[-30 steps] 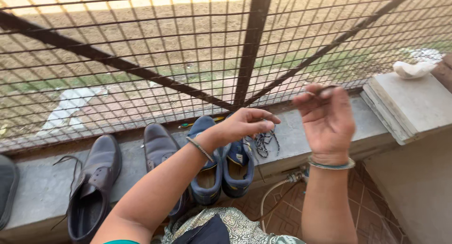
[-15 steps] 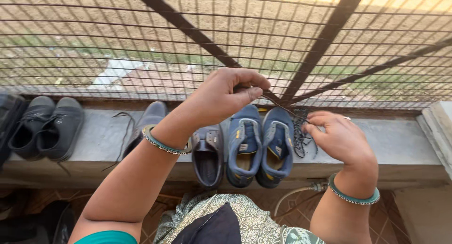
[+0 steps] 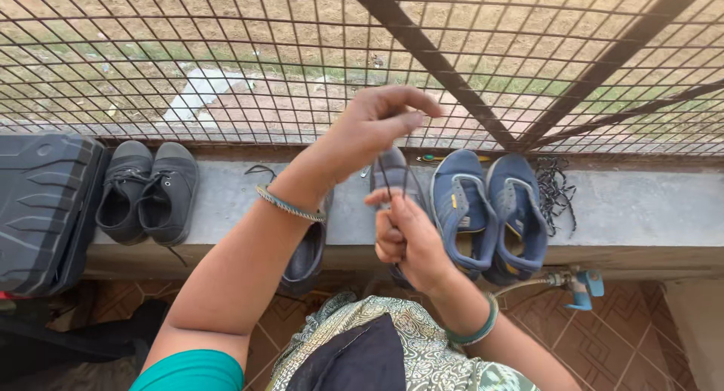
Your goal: The person unlaces and relaces multiple pairs of shoes placed on a balcony ledge. They remove laces from each shoe, then rethread and tie them back in place, working sequentially across the pairs.
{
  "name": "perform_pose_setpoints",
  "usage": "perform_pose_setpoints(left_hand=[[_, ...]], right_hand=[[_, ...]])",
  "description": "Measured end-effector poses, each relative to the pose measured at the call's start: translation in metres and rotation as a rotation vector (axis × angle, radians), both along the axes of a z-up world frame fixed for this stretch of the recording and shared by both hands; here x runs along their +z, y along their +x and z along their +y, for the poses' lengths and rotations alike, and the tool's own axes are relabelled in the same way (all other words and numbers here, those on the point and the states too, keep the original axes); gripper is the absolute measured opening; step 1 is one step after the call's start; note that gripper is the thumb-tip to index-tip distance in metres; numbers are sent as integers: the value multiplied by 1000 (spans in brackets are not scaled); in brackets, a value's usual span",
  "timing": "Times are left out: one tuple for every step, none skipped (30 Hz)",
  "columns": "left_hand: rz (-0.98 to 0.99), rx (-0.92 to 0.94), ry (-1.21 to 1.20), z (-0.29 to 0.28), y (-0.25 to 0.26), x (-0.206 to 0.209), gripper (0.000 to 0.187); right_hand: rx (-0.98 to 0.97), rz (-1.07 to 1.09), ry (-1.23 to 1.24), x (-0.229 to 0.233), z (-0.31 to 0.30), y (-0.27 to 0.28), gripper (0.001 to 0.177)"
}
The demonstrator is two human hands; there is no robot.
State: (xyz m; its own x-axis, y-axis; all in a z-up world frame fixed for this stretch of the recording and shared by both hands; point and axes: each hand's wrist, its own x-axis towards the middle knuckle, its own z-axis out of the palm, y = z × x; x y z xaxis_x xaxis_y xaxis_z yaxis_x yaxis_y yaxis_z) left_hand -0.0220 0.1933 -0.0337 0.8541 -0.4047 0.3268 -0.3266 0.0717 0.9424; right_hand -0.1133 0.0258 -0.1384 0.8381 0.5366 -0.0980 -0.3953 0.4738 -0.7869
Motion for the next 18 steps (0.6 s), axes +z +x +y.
perform_pose_setpoints(left_hand=[[82, 41, 26, 14, 9, -14, 20], [165, 80, 50, 26, 18, -30, 19], [179, 110, 118, 35, 27, -48, 18], [197, 139, 186, 40, 36, -68, 18], [138, 181, 267, 44, 46, -88, 17], [77, 219, 347, 46, 57, -107, 16], [16, 257, 427, 47, 67, -125, 15], [-148, 263, 449, 50, 76, -140, 14], [-312, 267, 468, 54, 84, -153, 13], [-475, 273, 484, 57, 90, -163, 12], [-482, 308, 540, 58, 96, -171, 11], [-484, 338, 600, 62, 98, -177, 12], [-487, 368, 660, 64, 99, -181, 12], [-514, 372, 712, 65, 97, -184, 12], [-543, 376, 764, 65, 94, -186, 12], [-577, 384, 814, 65, 93, -186, 13], [-573, 393, 780, 63, 90, -185, 13], [-574, 409, 745, 61, 89, -183, 13]], right_hand=[[-61, -27, -40, -11, 8, -5, 39], [-123, -54, -82, -22, 16, -8, 40], [-185, -81, -125, -32, 22, -8, 41], [-235, -131, -317, -41, 29, -8, 40], [-282, -179, -510, -49, 36, -7, 40], [-330, -224, -705, -55, 43, -6, 39], [-459, -519, -846, -60, 50, -5, 34], [-578, -825, -980, -64, 59, -4, 30], [-682, -1139, -1105, -66, 67, -4, 29], [-600, -1014, -1198, -68, 73, -6, 39], [-515, -886, -1282, -70, 78, -9, 51], [-427, -748, -1356, -72, 83, -12, 64], [-441, -823, -1360, -75, 87, -13, 62], [-457, -897, -1361, -80, 91, -13, 61], [-472, -970, -1362, -86, 94, -14, 60], [-445, -953, -1418, -91, 96, -13, 60], [-416, -935, -1474, -97, 99, -12, 60], [-388, -924, -1528, -102, 100, -8, 60]])
